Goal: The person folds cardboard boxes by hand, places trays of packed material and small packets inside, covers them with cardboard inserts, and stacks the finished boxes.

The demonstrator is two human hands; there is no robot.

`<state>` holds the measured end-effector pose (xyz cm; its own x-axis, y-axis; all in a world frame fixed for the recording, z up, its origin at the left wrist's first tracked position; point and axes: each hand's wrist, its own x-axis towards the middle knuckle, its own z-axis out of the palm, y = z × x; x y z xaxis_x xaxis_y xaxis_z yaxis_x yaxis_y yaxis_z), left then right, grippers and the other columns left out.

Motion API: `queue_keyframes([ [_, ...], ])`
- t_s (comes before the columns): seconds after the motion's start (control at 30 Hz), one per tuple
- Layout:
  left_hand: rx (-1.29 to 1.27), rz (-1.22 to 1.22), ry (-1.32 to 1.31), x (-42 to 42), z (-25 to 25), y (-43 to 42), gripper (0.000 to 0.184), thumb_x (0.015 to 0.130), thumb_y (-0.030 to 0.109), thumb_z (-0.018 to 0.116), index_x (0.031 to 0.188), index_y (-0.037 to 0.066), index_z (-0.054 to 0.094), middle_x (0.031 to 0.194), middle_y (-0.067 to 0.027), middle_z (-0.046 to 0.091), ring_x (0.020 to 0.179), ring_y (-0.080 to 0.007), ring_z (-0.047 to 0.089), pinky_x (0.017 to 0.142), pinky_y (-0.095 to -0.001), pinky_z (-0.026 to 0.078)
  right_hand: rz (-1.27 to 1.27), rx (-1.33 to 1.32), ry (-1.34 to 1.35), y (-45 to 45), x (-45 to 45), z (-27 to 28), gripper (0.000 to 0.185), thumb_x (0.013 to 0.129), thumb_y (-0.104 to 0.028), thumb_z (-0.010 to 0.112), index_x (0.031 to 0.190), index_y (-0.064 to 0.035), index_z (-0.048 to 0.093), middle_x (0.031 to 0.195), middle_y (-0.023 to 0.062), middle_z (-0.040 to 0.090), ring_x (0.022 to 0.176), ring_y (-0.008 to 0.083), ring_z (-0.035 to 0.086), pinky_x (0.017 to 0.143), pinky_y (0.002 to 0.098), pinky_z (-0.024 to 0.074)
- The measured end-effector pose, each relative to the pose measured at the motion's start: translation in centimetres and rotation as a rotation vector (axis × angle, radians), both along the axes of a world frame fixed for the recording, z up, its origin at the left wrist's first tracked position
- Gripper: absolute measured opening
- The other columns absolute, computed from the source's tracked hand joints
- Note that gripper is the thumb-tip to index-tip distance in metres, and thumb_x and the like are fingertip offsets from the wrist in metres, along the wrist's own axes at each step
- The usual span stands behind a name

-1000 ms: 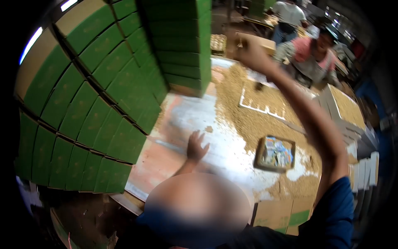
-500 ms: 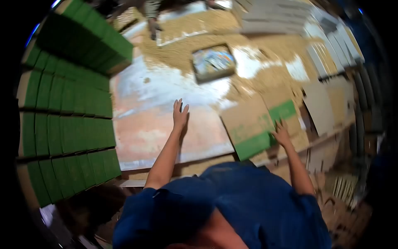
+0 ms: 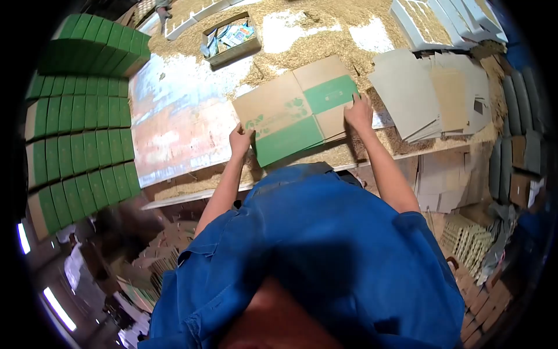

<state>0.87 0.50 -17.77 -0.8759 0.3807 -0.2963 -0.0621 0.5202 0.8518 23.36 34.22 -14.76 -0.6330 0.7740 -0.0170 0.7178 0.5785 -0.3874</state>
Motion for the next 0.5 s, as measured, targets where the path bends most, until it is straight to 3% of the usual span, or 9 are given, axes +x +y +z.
queue_keyframes([
  [0.03, 0.048, 0.116, -0.058, 0.6, 0.4, 0.2, 0.041, 0.078, 0.005, 0.071, 0.117, -0.003, 0.064, 0.095, -0.0130, 0.072, 0.086, -0.0194, 0.067, 0.076, -0.0309, 0.052, 0.044, -0.193, 0.154, 1.4, 0.1, 0.1, 0.047, 0.077, -0.020, 0.065, 0.120, -0.0024, 0.062, 0.124, 0.0247, 0.058, 0.119, 0.0387, 0.053, 0.102, 0.0433, 0.0429],
  [0.13, 0.049, 0.255, -0.075, 0.8, 1.5, 0.7, 0.042, 0.080, 0.003, 0.068, 0.122, -0.004, 0.063, 0.097, -0.0105, 0.072, 0.087, -0.0175, 0.067, 0.077, -0.0307, 0.052, 0.049, -0.216, 0.073, 2.2, 0.1, 0.5, 0.046, 0.078, -0.018, 0.062, 0.121, -0.0013, 0.059, 0.115, 0.0226, 0.061, 0.107, 0.0403, 0.059, 0.095, 0.0454, 0.0472],
  [0.2, 0.043, 0.301, -0.040, 0.9, 1.6, 0.8, 0.038, 0.081, -0.001, 0.067, 0.119, -0.006, 0.064, 0.099, -0.0125, 0.071, 0.087, -0.0182, 0.067, 0.078, -0.0299, 0.053, 0.002, -0.233, 0.073, 1.7, -0.2, 1.4, 0.045, 0.077, -0.016, 0.061, 0.120, -0.0022, 0.061, 0.116, 0.0241, 0.062, 0.109, 0.0405, 0.059, 0.096, 0.0448, 0.0468],
  [0.27, 0.180, 0.375, -0.068, 1.4, 4.0, 1.1, 0.035, 0.081, -0.005, 0.067, 0.116, -0.008, 0.061, 0.099, -0.0144, 0.070, 0.087, -0.0183, 0.066, 0.077, -0.0282, 0.053, -0.130, -0.292, 0.246, 1.7, -0.4, 0.7, 0.050, 0.076, -0.015, 0.060, 0.124, -0.0024, 0.060, 0.118, 0.0264, 0.062, 0.111, 0.0408, 0.059, 0.097, 0.0434, 0.0460],
  [0.33, 0.304, 0.417, -0.121, 1.2, 6.7, 1.1, 0.033, 0.081, -0.007, 0.065, 0.114, -0.008, 0.059, 0.098, -0.0145, 0.069, 0.087, -0.0179, 0.065, 0.077, -0.0276, 0.053, -0.204, -0.354, 0.343, 2.1, 0.0, 1.1, 0.057, 0.078, -0.018, 0.062, 0.130, 0.0049, 0.055, 0.119, 0.0284, 0.062, 0.111, 0.0388, 0.062, 0.097, 0.0404, 0.0457],
  [0.4, 0.481, 0.387, -0.175, 0.5, 9.2, 0.8, 0.032, 0.081, -0.011, 0.063, 0.109, -0.003, 0.051, 0.097, -0.0127, 0.065, 0.087, -0.0167, 0.064, 0.077, -0.0267, 0.052, -0.317, -0.348, 0.541, 2.6, 0.1, 1.9, 0.058, 0.082, -0.021, 0.064, 0.131, 0.0075, 0.053, 0.118, 0.0257, 0.064, 0.109, 0.0309, 0.063, 0.095, 0.0360, 0.0460],
  [0.47, 0.608, 0.274, -0.120, -0.7, 11.2, 0.1, 0.033, 0.080, -0.012, 0.062, 0.109, -0.003, 0.051, 0.098, -0.0128, 0.065, 0.088, -0.0167, 0.063, 0.078, -0.0263, 0.052, -0.395, -0.549, 0.658, 3.3, -0.3, 6.4, 0.055, 0.087, -0.021, 0.061, 0.131, 0.0098, 0.052, 0.117, 0.0211, 0.065, 0.106, 0.0232, 0.063, 0.093, 0.0317, 0.0464],
  [0.5, 0.636, 0.231, -0.098, -1.3, 12.0, 0.0, 0.034, 0.079, -0.013, 0.062, 0.110, -0.003, 0.050, 0.098, -0.0129, 0.065, 0.091, -0.0175, 0.063, 0.081, -0.0269, 0.051, -0.364, -0.535, 0.810, 4.1, -0.7, 6.5, 0.048, 0.091, -0.018, 0.057, 0.130, 0.0100, 0.054, 0.113, 0.0157, 0.067, 0.103, 0.0174, 0.061, 0.092, 0.0283, 0.0461],
])
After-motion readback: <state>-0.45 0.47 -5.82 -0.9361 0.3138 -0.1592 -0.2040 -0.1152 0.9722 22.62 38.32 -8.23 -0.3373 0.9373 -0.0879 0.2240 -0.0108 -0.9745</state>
